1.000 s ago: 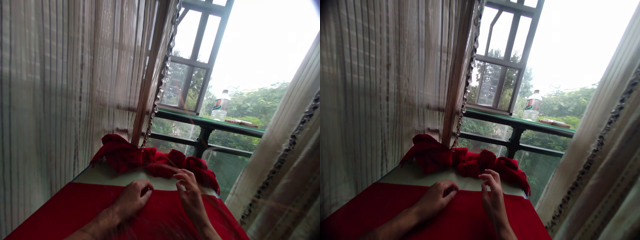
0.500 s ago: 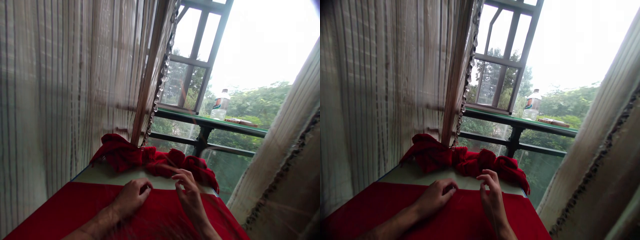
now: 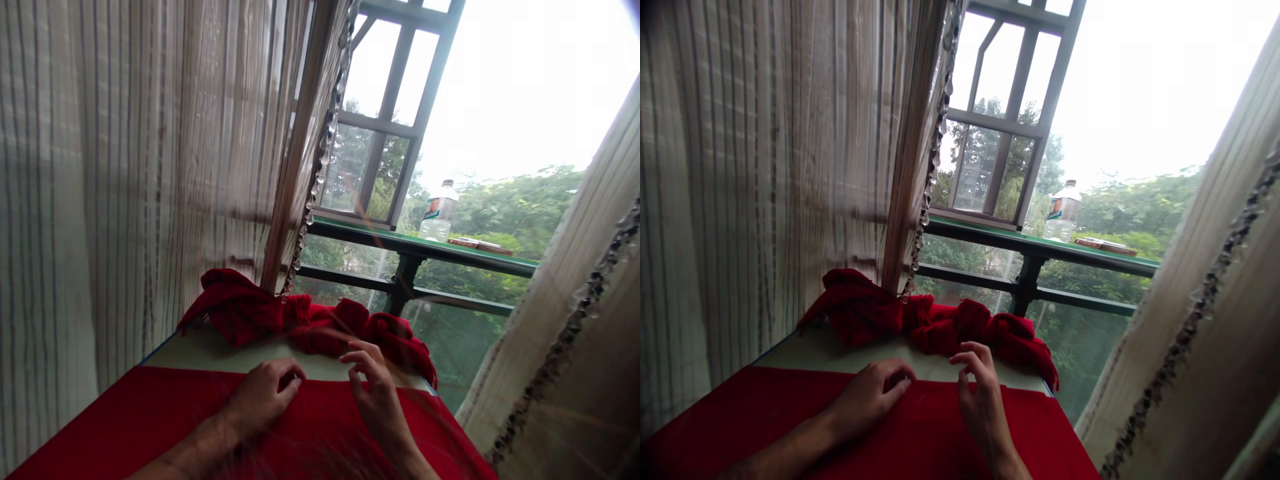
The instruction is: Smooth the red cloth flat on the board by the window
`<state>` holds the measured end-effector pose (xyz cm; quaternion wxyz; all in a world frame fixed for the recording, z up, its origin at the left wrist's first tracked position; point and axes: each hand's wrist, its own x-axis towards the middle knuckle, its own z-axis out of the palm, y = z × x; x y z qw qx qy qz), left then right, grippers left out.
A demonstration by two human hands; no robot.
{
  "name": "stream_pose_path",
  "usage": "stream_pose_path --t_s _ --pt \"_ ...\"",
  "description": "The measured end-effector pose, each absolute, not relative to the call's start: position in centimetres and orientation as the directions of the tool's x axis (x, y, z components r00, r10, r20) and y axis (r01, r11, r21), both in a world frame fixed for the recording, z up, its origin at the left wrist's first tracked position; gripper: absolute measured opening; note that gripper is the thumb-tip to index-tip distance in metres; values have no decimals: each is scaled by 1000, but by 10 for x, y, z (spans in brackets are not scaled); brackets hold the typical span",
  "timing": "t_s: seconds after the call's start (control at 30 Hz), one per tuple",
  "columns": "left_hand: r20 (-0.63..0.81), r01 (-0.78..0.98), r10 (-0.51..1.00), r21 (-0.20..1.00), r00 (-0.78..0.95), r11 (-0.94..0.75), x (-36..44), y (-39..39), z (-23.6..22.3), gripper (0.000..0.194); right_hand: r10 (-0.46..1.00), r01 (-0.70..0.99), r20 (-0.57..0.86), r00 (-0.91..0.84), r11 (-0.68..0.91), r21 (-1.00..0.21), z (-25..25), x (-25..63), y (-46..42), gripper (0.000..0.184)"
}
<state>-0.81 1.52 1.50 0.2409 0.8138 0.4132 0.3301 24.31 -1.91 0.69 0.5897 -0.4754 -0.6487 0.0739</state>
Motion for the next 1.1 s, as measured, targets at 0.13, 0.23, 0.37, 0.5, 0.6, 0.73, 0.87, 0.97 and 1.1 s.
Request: stream_pose_path --t_s 0.13,0.23,0.37,0.5,0.6,0.73,0.87,0.97,1.1 --pt "336 510 830 666 446 -544 -9 16 14 25 706 524 694 141 542 -658 6 243 -18 20" --pt "333 511 830 666 447 -543 -9 15 14 26 697 525 705 133 554 -646 5 242 -18 20" --pt "330 511 830 667 450 -543 -9 15 15 26 682 532 720 132 564 -632 7 243 -19 22" --pt "326 512 833 670 447 -537 -8 16 14 27 675 539 727 129 567 -623 9 243 -19 23" --pt "325 515 835 670 444 -535 -8 16 14 28 675 537 726 132 567 -625 10 242 -19 23" --pt "320 516 835 670 448 -534 -8 14 15 28 679 530 723 127 569 -628 9 241 -19 22" --pt "320 517 834 669 449 -535 -8 13 17 27 689 525 714 124 565 -637 10 241 -21 24" --pt "316 517 834 669 452 -533 -8 13 18 27 702 518 703 115 561 -646 11 240 -21 24" --pt "315 520 838 671 446 -529 -8 13 17 28 699 512 709 96 577 -637 11 238 -22 23"
